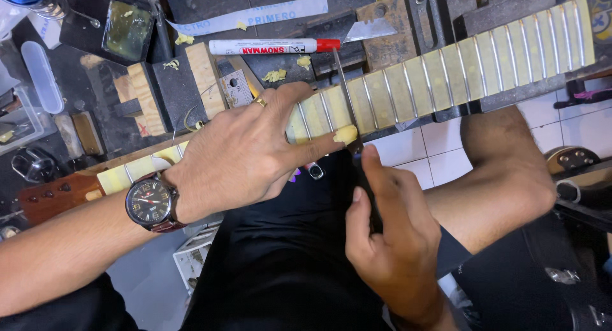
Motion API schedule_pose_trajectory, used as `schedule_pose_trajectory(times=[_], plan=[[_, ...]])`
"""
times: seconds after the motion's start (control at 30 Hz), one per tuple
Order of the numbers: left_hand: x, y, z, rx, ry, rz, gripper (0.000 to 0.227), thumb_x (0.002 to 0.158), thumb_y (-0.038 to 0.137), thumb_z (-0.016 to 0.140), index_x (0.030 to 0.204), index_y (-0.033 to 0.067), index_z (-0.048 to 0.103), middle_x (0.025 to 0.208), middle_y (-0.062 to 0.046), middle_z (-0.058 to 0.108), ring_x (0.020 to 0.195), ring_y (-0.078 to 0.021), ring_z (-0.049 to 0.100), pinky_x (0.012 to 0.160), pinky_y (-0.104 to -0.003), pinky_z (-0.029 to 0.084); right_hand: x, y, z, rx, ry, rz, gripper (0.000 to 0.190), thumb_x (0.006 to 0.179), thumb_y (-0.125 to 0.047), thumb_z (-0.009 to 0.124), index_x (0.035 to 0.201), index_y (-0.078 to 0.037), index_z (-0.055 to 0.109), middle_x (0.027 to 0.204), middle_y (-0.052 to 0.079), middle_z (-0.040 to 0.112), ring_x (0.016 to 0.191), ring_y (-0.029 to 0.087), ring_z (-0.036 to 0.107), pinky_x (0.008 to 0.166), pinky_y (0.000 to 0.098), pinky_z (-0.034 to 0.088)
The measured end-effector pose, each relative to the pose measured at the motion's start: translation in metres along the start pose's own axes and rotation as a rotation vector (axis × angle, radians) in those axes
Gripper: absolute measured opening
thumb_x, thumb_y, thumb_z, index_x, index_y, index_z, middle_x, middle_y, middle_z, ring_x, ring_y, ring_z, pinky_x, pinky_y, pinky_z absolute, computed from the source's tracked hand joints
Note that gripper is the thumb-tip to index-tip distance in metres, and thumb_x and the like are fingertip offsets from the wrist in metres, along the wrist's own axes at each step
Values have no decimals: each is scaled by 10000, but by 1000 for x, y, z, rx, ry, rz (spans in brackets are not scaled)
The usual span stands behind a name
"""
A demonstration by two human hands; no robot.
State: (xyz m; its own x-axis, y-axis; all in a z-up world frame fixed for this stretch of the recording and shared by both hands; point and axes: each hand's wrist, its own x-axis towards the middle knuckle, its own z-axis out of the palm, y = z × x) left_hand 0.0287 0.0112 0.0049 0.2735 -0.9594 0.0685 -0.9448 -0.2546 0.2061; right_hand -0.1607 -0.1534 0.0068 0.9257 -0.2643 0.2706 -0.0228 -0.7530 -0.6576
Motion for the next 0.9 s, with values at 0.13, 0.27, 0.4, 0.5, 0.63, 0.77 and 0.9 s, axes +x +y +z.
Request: schedule_pose_trajectory(times=[0.13,0.27,0.4,0.5,0.63,0.77,0.9], plan=[[-1,-3,0,-25,12,6,675,847,48,692,1471,303,646,1362,-315,553,566,-295,615,319,-399,447,-25,-4,-9,-16,68,45,313,1015,-8,628,1304,97,686,1066,222,758,849,275,740,792,332,602],[2,0,0,-5,38,23,539,940,-10,638,1402,252,731,1316,-345,582,708,-302,630,300,-338,431,-45,-4,-11,-86,-5,183,332,1015,-83,621,1328,11,681,1074,211,763,852,213,756,804,262,616],[0,0,-1,-33,26,9,653,836,-37,655,1425,241,707,1335,-344,560,563,-268,586,279,-345,405,-1,-1,1,-29,28,-12,368,1025,46,635,1390,91,635,1056,224,708,847,277,709,786,336,589],[1,-2,0,-27,22,21,749,737,-32,695,1434,242,691,1340,-323,547,543,-283,582,287,-372,412,-12,-4,-7,-24,37,0,369,1032,41,631,1398,84,628,1071,212,726,849,262,722,763,322,589],[3,0,-3,-56,24,14,634,883,-63,602,1436,230,698,1308,-372,574,591,-298,594,270,-343,385,-42,-8,-14,-48,33,116,306,979,-8,626,1268,69,693,1062,216,764,860,225,768,815,255,639],[2,0,-2,-4,11,20,619,852,-47,639,1387,251,727,1343,-335,558,714,-303,629,255,-326,401,-1,3,1,-67,13,-3,392,1041,21,629,1432,42,630,1092,193,712,861,284,706,832,371,588],[3,-1,-4,-24,-24,-2,589,850,32,691,1396,253,713,1365,-323,544,722,-332,645,290,-377,466,-8,-2,-9,-36,-13,6,408,1033,23,643,1438,63,606,1107,186,710,818,256,696,687,330,579]])
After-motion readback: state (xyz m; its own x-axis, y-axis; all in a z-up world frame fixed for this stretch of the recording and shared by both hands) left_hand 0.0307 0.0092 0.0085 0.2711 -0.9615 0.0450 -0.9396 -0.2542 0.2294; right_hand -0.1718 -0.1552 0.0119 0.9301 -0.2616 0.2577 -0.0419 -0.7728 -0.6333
